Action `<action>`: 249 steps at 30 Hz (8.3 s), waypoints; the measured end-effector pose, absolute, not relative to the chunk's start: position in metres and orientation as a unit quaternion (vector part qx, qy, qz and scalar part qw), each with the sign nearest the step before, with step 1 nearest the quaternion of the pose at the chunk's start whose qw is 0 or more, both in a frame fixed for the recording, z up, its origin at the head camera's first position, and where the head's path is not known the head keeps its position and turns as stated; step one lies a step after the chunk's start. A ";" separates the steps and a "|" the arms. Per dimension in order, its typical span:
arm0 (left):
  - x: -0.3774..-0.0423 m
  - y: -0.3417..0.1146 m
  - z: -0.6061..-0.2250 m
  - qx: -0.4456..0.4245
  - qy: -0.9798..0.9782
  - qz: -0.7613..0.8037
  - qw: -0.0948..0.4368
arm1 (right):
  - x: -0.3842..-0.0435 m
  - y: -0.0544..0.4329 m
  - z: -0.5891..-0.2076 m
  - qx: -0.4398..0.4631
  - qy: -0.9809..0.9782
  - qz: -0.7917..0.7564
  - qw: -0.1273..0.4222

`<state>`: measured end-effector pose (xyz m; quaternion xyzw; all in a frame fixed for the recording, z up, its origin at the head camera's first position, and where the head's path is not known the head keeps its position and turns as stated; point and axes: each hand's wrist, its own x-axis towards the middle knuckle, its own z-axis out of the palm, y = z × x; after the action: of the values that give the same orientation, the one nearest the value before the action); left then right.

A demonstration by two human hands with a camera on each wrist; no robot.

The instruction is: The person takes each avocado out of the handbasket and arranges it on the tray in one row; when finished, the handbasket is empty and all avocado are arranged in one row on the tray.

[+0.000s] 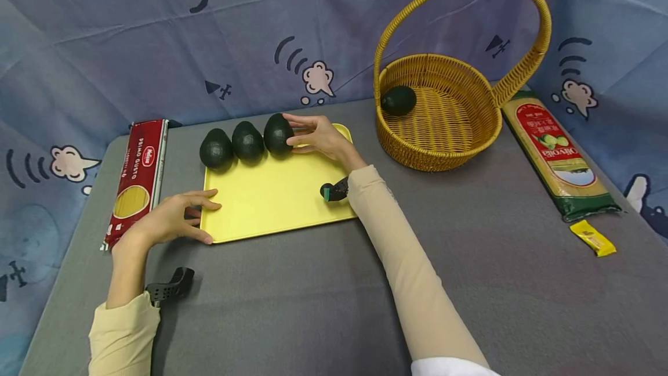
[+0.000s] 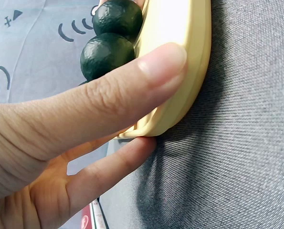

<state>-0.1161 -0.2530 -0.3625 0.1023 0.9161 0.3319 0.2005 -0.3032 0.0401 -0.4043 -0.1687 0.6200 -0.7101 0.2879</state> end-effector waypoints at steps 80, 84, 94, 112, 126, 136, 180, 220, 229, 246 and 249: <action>-0.114 -0.253 -0.363 0.103 0.920 0.319 0.202 | -0.273 0.098 -0.369 -0.201 0.677 -0.667 0.239; -0.113 -0.254 -0.364 0.099 0.919 0.322 0.203 | -0.256 0.129 -0.355 -0.224 0.683 -0.658 0.224; -0.113 -0.254 -0.362 0.106 0.919 0.326 0.196 | -0.241 0.221 -0.324 -0.253 0.587 -0.743 0.199; -0.115 -0.256 -0.367 0.100 0.920 0.326 0.192 | -0.321 0.275 -0.317 -0.116 0.665 -0.701 0.228; -0.115 -0.257 -0.368 0.103 0.922 0.328 0.178 | -0.383 0.270 -0.308 -0.160 0.836 -0.386 0.356; -0.116 -0.254 -0.367 0.107 0.920 0.330 0.184 | -0.384 0.276 -0.312 -0.163 0.822 -0.398 0.374; -0.117 -0.254 -0.367 0.114 0.918 0.328 0.192 | -0.359 0.290 -0.291 -0.249 0.776 -0.299 0.497; -0.121 -0.255 -0.366 0.119 0.916 0.328 0.199 | -0.289 0.312 -0.328 -0.141 0.848 -0.404 0.313; -0.119 -0.257 -0.366 0.114 0.915 0.330 0.199 | -0.283 0.301 -0.325 -0.138 0.845 -0.399 0.329; -0.121 -0.254 -0.366 0.122 0.914 0.330 0.204 | -0.293 0.295 -0.327 -0.114 0.796 -0.426 0.415; -0.120 -0.254 -0.366 0.121 0.915 0.326 0.204 | -0.294 0.292 -0.328 -0.108 0.787 -0.439 0.420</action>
<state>-0.1202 -0.2539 -0.3658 0.1207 0.9151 0.3263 0.2036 -0.2936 0.2922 -0.3280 -0.1076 0.7871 -0.4390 0.4197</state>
